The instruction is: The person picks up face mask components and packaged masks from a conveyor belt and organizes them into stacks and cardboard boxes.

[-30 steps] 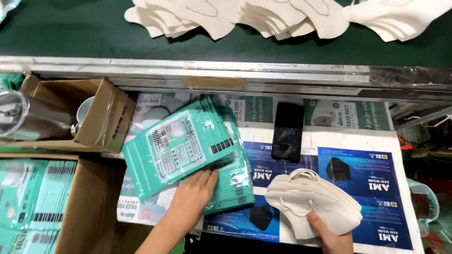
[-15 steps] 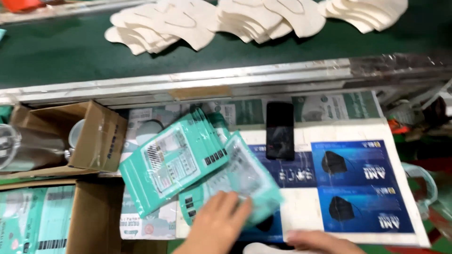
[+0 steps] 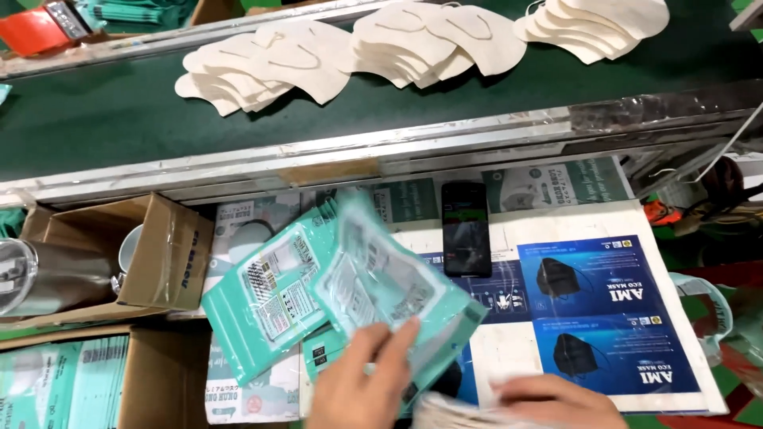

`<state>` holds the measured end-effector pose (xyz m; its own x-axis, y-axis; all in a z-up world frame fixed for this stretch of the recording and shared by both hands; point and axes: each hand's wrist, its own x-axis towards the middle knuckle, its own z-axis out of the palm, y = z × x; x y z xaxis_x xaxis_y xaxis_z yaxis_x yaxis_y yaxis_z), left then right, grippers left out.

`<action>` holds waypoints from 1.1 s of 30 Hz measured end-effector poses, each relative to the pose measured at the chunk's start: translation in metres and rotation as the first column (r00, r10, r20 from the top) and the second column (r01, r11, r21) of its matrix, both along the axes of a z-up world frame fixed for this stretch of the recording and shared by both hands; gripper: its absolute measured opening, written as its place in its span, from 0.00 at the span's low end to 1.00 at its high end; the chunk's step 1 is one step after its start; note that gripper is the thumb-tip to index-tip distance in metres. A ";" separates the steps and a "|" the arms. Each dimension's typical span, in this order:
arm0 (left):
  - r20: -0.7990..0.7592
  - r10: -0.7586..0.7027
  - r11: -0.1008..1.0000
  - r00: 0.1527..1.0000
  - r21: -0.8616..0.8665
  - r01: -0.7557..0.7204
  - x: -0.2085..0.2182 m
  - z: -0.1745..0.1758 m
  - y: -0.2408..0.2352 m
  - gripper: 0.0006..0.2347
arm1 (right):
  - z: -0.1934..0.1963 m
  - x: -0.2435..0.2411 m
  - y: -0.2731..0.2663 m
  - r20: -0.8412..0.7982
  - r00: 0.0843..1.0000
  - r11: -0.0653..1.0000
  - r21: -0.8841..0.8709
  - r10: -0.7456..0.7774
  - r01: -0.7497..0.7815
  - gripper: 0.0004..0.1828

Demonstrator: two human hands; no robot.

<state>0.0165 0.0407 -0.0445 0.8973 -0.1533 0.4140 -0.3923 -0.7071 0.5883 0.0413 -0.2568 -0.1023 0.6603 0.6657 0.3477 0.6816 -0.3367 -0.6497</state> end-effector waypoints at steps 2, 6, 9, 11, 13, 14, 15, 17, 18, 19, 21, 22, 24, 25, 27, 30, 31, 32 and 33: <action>0.111 0.035 0.996 0.993 0.076 -0.044 -0.007 -0.009 -0.019 0.20 | -0.013 -0.004 -0.001 -0.073 0.995 0.996 0.042 -0.071 0.074 0.23; 0.112 0.079 0.989 0.991 0.115 -0.092 -0.014 -0.023 -0.038 0.22 | -0.053 -0.019 0.004 -0.416 0.841 0.875 0.182 -0.345 0.449 0.29; 0.047 0.239 0.971 0.970 0.009 -0.239 -0.014 -0.036 -0.045 0.22 | -0.073 -0.025 0.015 -0.640 0.636 0.707 0.198 -0.431 0.679 0.33; -0.041 0.339 0.938 0.940 -0.062 -0.341 -0.016 -0.043 -0.054 0.21 | -0.078 -0.028 0.017 -0.741 0.503 0.609 0.162 -0.445 0.776 0.35; 0.144 0.292 0.956 0.945 -0.041 -0.290 -0.014 -0.049 -0.062 0.21 | -0.077 -0.026 0.019 -0.881 0.383 0.588 0.159 -0.278 0.793 0.35; 0.140 0.287 0.958 0.948 -0.037 -0.284 -0.014 -0.054 -0.065 0.21 | -0.077 -0.026 0.021 -0.883 0.377 0.583 0.157 -0.278 0.797 0.35; 0.151 0.245 0.969 0.958 -0.015 -0.245 -0.014 -0.058 -0.068 0.20 | -0.076 -0.024 0.023 -0.951 0.279 0.569 0.156 -0.136 0.807 0.36; 0.160 0.198 0.979 0.967 0.012 -0.202 -0.015 -0.063 -0.071 0.19 | -0.080 -0.024 0.035 -0.985 0.174 0.550 0.154 0.017 0.821 0.36; 0.135 0.180 0.981 0.974 0.045 -0.188 -0.016 -0.064 -0.072 0.18 | -0.084 -0.025 0.044 -0.981 0.191 0.435 0.179 0.017 0.882 0.33; 0.112 0.167 0.981 0.980 0.076 -0.176 -0.016 -0.066 -0.072 0.17 | -0.088 -0.025 0.052 -0.978 0.209 0.315 0.203 0.016 0.927 0.31; 0.222 0.152 0.978 0.963 0.110 -0.179 -0.012 -0.057 -0.066 0.16 | -0.148 -0.046 0.050 -0.928 0.291 0.463 0.157 -0.232 0.872 0.30; 0.327 0.133 0.972 0.936 0.140 -0.187 -0.009 -0.053 -0.064 0.15 | -0.178 -0.056 0.049 -0.804 0.390 0.585 0.065 -0.449 0.808 0.29; 0.415 0.094 0.959 0.905 0.208 -0.195 -0.010 -0.066 -0.062 0.15 | -0.161 -0.047 0.052 -0.902 0.328 0.665 0.063 -0.281 0.744 0.32; 0.490 0.047 0.938 0.871 0.278 -0.207 -0.012 -0.073 -0.061 0.15 | -0.153 -0.045 0.055 -0.968 0.226 0.736 0.073 -0.110 0.673 0.34; 0.491 0.054 0.955 0.869 0.231 -0.189 -0.016 -0.075 -0.057 0.15 | -0.160 -0.047 0.040 -0.944 0.302 0.726 0.115 -0.133 0.678 0.35; 0.431 0.077 0.978 0.899 0.141 -0.151 -0.019 -0.073 -0.048 0.17 | -0.137 -0.043 0.038 -0.869 0.459 0.721 0.198 -0.183 0.664 0.38; 0.366 0.072 0.988 0.928 0.103 -0.118 -0.020 -0.071 -0.043 0.19 | -0.124 -0.042 0.042 -0.820 0.532 0.715 0.241 -0.211 0.656 0.40; 0.369 0.071 0.988 0.927 0.099 -0.115 -0.019 -0.072 -0.046 0.19 | -0.106 -0.032 0.039 -0.817 0.534 0.714 0.241 -0.216 0.657 0.40; 0.451 0.081 0.983 0.889 0.113 -0.146 -0.018 -0.072 -0.046 0.16 | -0.088 -0.024 0.037 -0.782 0.622 0.751 0.389 -0.037 0.534 0.44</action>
<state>-0.0015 -0.0058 -0.1166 0.6405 -0.1472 0.7537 -0.5005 -0.8244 0.2643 0.0175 -0.2202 -0.1907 0.9652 0.2463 -0.0884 -0.1281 0.1504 -0.9803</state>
